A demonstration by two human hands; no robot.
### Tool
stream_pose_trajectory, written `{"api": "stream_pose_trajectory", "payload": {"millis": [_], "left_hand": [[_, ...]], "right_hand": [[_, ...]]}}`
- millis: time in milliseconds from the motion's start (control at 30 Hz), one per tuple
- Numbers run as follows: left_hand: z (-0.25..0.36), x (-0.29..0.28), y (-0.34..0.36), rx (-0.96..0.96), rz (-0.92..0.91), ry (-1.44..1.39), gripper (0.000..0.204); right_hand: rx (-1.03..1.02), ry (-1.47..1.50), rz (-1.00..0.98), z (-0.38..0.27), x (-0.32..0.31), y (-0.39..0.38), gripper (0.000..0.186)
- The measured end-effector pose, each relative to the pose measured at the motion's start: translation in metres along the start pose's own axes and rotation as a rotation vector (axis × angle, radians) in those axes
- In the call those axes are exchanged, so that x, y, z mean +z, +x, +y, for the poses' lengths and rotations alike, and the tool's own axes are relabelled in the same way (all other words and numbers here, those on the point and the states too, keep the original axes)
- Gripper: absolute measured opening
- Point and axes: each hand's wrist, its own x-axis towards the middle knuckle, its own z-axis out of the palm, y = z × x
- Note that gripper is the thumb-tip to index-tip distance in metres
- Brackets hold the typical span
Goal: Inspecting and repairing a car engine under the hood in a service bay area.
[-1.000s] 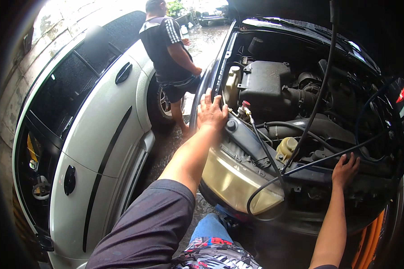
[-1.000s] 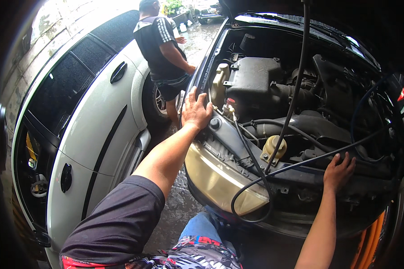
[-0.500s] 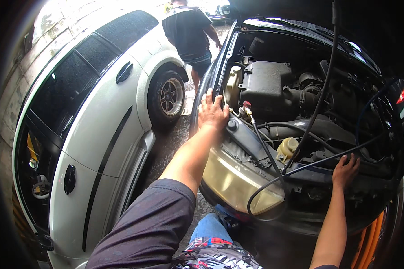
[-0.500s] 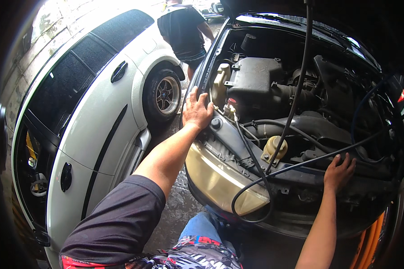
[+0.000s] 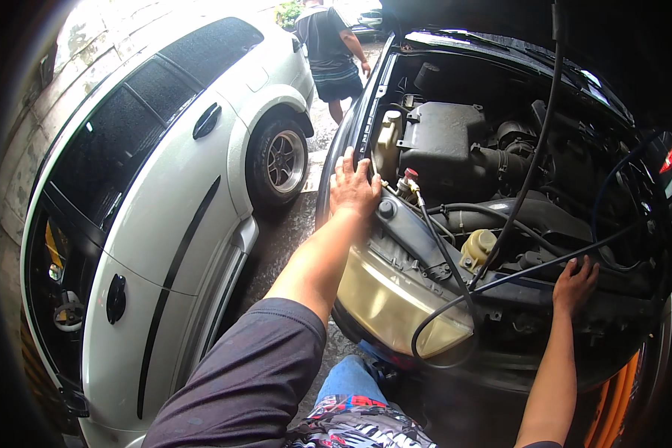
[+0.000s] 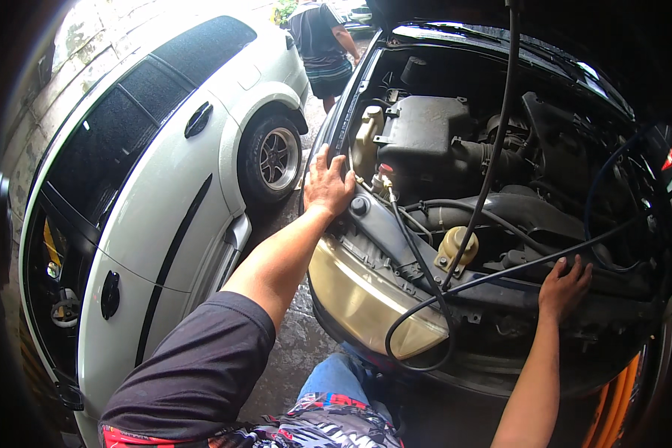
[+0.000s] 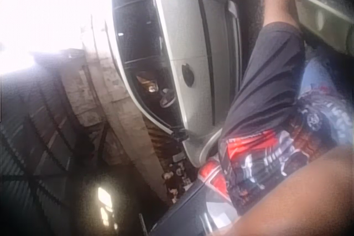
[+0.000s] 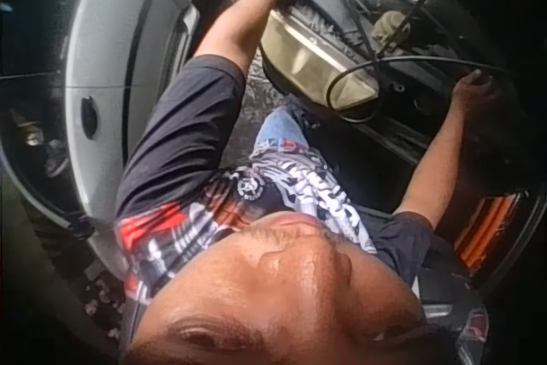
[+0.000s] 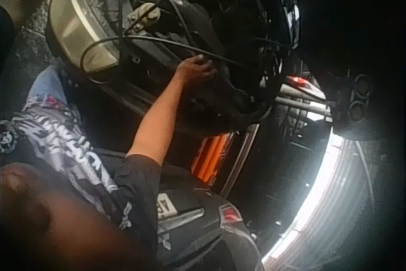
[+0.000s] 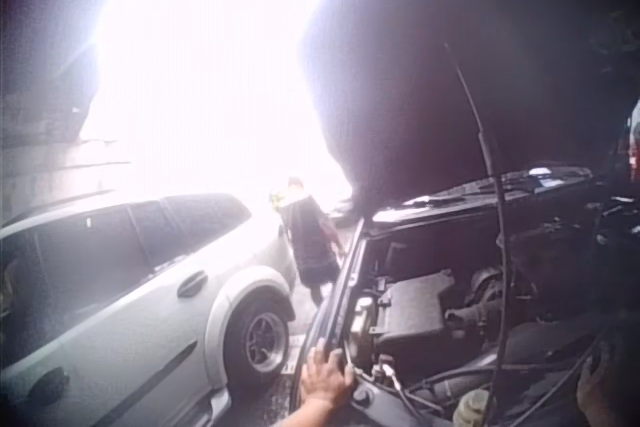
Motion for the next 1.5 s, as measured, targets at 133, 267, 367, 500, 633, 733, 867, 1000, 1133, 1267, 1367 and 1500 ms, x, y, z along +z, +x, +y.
{"api": "stream_pose_trajectory", "payload": {"millis": [133, 267, 367, 500, 633, 733, 867, 1000, 1133, 1267, 1367, 1500], "left_hand": [[-0.0004, 0.0013, 0.0003, -0.002, 0.002, -0.003, 0.048], [-0.0017, 0.0041, 0.0007, 0.007, 0.011, 0.008, 0.048], [0.0002, 0.0023, 0.0006, 0.005, 0.001, 0.01, 0.048], [-0.0013, 0.0032, 0.0003, 0.01, 0.036, -0.009, 0.049], [-0.0013, 0.0032, 0.0002, 0.022, 0.027, 0.03, 0.05], [0.0002, 0.0025, 0.0008, 0.012, 0.015, 0.029, 0.05], [-0.0002, 0.0018, 0.0003, 0.008, 0.006, 0.017, 0.049], [-0.0005, 0.0029, 0.0004, 0.011, 0.021, 0.018, 0.049], [-0.0003, 0.0025, 0.0, 0.005, 0.02, 0.013, 0.048], [0.0002, 0.0024, 0.0002, 0.004, 0.013, 0.018, 0.048], [0.001, 0.0008, 0.0001, 0.004, 0.009, 0.017, 0.048], [0.0015, -0.0003, -0.0004, -0.003, -0.001, 0.013, 0.048]], "right_hand": [[0.004, -0.006, -0.003, 0.0018, 0.0021, 0.0012, 0.049], [0.005, -0.014, 0.011, 0.002, 0.0037, 0.001, 0.049], [0.003, -0.004, 0.012, 0.002, 0.0034, 0.0002, 0.048], [0.0, 0.002, 0.01, -0.0001, 0.0001, -0.0001, 0.049], [-0.008, -0.011, 0.016, 0.0007, 0.0012, 0.0004, 0.049], [-0.007, -0.02, 0.024, 0.003, 0.0038, 0.0008, 0.049], [-0.008, -0.017, 0.02, 0.002, 0.003, 0.0005, 0.049], [-0.019, -0.035, 0.025, 0.0039, 0.005, 0.0011, 0.048], [-0.006, -0.019, 0.021, 0.0017, 0.002, 0.0003, 0.048], [-0.001, -0.019, 0.011, 0.0003, 0.0008, 0.0003, 0.048], [-0.004, -0.017, 0.022, 0.001, 0.0012, -0.0007, 0.048], [-0.002, 0.001, 0.018, -0.0002, -0.0001, -0.0004, 0.049]]}}
